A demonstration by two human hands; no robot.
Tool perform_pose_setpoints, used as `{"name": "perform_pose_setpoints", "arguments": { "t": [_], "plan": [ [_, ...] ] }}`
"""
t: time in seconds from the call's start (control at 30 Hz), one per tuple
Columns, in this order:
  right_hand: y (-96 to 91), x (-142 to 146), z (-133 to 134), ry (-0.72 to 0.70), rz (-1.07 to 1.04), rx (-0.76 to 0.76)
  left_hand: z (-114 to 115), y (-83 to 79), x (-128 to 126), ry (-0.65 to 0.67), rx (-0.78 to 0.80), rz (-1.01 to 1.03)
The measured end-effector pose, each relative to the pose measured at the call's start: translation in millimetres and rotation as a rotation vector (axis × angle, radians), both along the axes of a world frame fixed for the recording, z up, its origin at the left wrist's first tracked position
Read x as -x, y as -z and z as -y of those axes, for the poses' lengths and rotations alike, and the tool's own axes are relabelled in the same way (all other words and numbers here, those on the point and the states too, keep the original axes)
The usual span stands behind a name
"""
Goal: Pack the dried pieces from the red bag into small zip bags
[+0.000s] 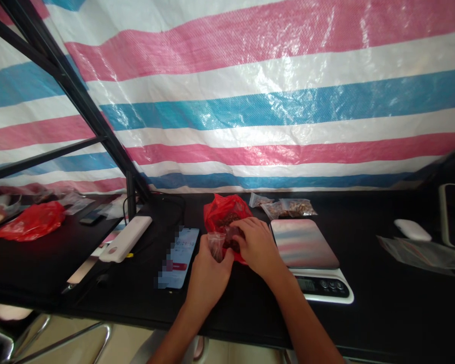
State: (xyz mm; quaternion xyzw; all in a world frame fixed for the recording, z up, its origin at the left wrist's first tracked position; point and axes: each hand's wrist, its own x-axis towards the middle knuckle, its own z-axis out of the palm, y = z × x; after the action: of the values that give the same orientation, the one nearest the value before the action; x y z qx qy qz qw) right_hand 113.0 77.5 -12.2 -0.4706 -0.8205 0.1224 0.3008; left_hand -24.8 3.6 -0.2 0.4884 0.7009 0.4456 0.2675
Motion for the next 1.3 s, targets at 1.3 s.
{"name": "perform_pose_setpoints", "arguments": {
  "t": [1.3],
  "plan": [
    [-0.3, -10, 4, -0.047, -0.187, 0.219, -23, 8.9, 16, -0.002, -0.267, 0.639]
  ]
}}
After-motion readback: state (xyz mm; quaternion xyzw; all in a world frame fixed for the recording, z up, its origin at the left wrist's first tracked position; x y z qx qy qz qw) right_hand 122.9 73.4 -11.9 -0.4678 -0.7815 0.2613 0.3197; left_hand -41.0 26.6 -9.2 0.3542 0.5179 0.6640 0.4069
